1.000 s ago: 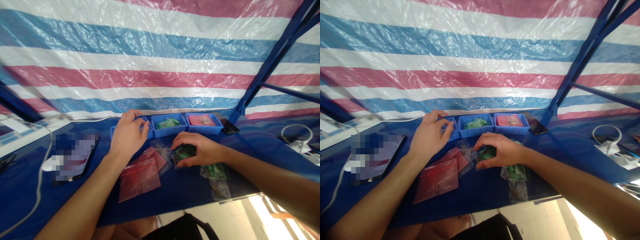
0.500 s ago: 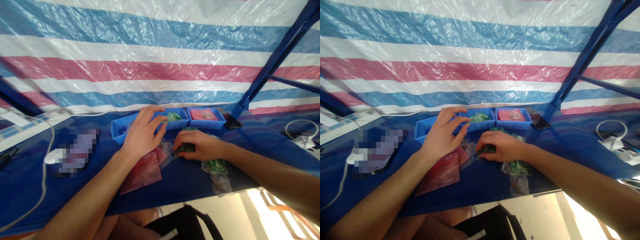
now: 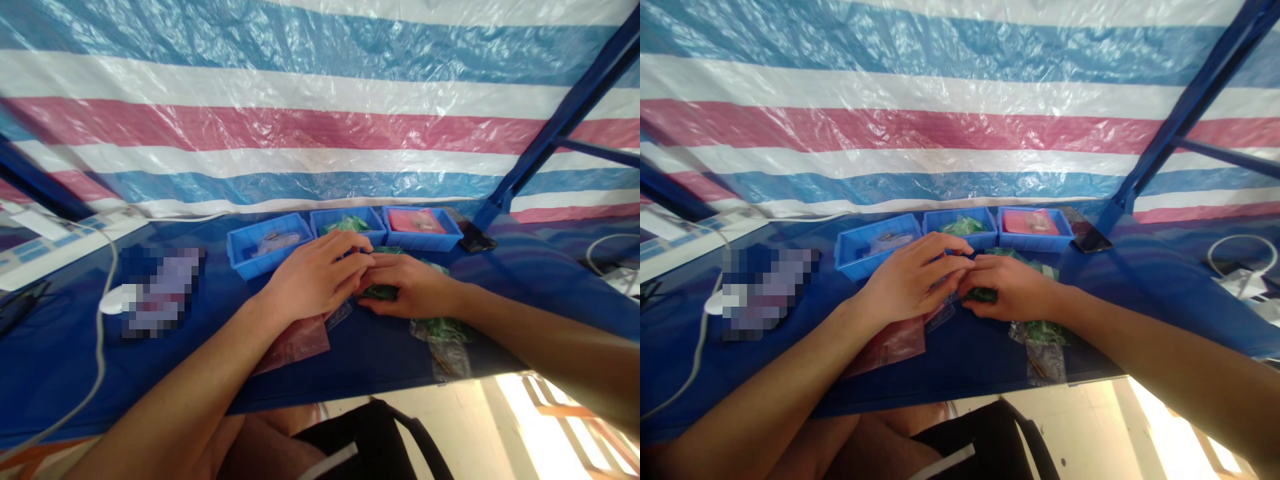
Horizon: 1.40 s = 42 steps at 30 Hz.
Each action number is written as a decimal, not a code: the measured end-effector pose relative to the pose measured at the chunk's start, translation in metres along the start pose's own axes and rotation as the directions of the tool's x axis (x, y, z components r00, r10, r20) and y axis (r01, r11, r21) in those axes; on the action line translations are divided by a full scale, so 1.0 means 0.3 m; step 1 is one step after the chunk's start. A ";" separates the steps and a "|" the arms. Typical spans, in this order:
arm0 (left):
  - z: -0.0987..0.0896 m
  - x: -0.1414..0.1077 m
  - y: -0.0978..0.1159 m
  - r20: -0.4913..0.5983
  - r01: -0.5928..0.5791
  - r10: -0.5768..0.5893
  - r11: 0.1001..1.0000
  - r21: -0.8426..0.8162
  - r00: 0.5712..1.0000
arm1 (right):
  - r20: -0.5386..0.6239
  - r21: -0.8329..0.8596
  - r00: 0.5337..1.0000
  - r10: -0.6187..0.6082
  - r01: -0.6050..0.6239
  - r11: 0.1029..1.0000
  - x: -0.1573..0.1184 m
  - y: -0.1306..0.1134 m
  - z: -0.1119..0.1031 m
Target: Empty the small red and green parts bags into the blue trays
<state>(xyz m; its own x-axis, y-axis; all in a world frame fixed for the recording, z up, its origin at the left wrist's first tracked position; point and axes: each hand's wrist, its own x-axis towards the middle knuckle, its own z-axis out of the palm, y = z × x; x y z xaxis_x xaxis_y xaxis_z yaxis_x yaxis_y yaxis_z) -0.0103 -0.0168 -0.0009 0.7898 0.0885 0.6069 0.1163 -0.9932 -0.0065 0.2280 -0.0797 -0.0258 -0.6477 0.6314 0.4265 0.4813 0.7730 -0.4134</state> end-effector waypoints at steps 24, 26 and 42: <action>0.004 0.010 -0.002 -0.047 -0.014 0.017 0.998 0.068 0.999 | -0.144 0.903 0.778 0.612 -0.150 0.403 0.020 0.027 -0.015; 0.008 0.006 -0.004 -0.053 0.001 0.004 0.997 0.081 0.999 | -0.125 0.913 0.773 0.622 -0.155 0.377 0.022 0.025 -0.014; 0.020 -0.011 -0.003 -0.202 0.144 -0.132 0.988 0.050 0.970 | -0.118 0.918 0.807 0.578 -0.133 0.373 0.032 0.010 -0.030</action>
<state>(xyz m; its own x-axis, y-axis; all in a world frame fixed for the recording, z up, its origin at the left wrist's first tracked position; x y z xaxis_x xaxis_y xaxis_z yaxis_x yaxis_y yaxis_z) -0.0095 -0.0158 -0.0077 0.6295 0.2013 0.7505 0.2588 -0.9650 0.0418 0.2285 -0.0710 -0.0158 -0.1750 0.9641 0.1999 -0.2766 0.1467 -0.9497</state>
